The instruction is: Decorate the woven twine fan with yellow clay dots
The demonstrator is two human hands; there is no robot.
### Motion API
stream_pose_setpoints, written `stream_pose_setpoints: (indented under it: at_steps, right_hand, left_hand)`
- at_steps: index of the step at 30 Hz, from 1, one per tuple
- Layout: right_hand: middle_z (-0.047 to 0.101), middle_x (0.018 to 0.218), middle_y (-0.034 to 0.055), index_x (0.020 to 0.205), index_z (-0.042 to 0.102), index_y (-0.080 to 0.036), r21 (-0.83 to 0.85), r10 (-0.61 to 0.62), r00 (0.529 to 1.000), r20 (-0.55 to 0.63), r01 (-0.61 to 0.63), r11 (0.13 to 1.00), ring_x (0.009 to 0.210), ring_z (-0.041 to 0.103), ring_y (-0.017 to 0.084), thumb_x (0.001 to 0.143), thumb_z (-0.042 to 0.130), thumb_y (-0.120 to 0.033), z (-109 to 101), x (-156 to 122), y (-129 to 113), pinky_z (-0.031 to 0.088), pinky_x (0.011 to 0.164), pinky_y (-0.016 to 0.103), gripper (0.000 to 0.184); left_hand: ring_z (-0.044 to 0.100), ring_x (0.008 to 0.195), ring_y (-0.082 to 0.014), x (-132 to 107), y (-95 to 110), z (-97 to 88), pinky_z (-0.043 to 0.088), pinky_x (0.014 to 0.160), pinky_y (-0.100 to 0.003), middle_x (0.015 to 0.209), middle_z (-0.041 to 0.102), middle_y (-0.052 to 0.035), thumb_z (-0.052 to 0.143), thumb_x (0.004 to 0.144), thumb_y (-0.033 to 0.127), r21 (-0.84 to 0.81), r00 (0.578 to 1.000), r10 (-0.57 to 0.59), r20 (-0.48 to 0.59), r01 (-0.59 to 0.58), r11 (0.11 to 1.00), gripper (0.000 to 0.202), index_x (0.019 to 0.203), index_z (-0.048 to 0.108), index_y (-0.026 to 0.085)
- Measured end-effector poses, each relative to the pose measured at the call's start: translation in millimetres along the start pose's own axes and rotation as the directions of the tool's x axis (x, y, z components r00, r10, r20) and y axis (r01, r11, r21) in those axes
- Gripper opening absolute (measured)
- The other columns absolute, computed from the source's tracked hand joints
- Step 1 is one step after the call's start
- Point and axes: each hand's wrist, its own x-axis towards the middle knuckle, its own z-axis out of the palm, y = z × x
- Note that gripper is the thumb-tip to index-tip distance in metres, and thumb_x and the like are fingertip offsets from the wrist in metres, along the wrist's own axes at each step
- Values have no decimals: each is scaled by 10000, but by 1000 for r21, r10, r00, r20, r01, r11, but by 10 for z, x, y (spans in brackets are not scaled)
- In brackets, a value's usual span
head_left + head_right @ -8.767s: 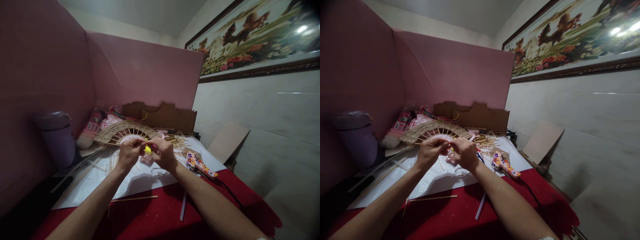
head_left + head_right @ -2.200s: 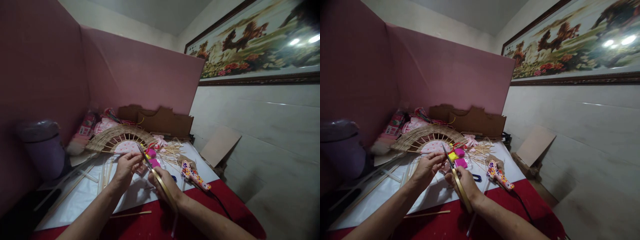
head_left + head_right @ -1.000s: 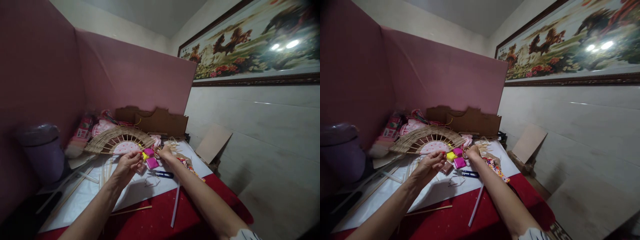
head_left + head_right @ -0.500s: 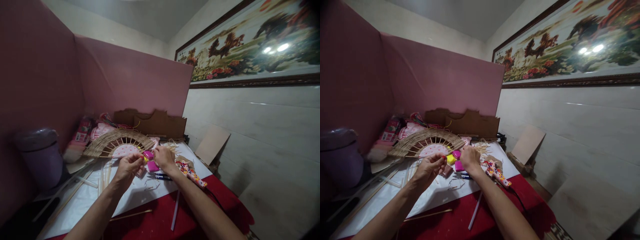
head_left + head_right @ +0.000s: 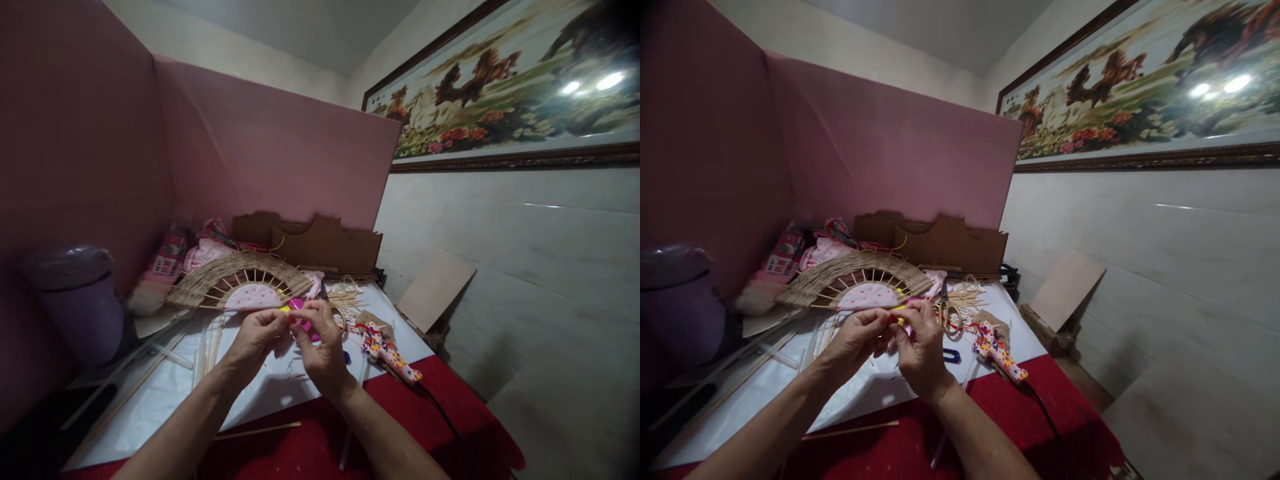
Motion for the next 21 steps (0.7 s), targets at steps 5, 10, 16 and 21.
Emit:
stream_pose_setpoints:
  at_steps: [5, 10, 16, 21]
  right_hand:
    - [542, 888, 29, 837, 613, -209, 220, 174, 984, 30, -176, 959, 791, 537, 142, 827, 555, -238, 27, 11, 60, 455, 654, 243, 66]
    - [534, 691, -24, 843, 591, -180, 598, 410, 888, 209, -448, 664, 457, 437, 58, 761, 651, -314, 42, 19, 132, 350, 409, 179, 168]
    - [549, 659, -29, 809, 600, -167, 673, 456, 865, 210, -466, 574, 467, 453, 56, 699, 716, -322, 44, 6, 190, 341, 410, 170, 223]
    - [548, 688, -13, 775, 620, -184, 538, 368, 925, 98, -360, 762, 532, 463, 81, 700, 718, -313, 62, 2, 226, 332, 424, 182, 179]
  left_hand:
    - [377, 386, -69, -1, -48, 18, 263, 377, -205, 456, 478, 3, 639, 741, 451, 122, 999, 39, -37, -34, 992, 376, 578, 583, 117]
    - [423, 401, -78, -6, -28, 40, 300, 391, -203, 485, 517, 9, 683, 720, 366, 160, 987, 112, -112, -93, 983, 282, 608, 557, 139]
    - [425, 387, -73, -7, -56, 40, 293, 379, -200, 512, 553, -8, 643, 749, 397, 149, 991, 81, -105, -65, 987, 308, 614, 560, 131]
    - [399, 376, -53, -11, -69, 41, 270, 385, -188, 485, 524, 6, 652, 746, 385, 183, 997, 27, -68, -14, 983, 302, 628, 589, 114]
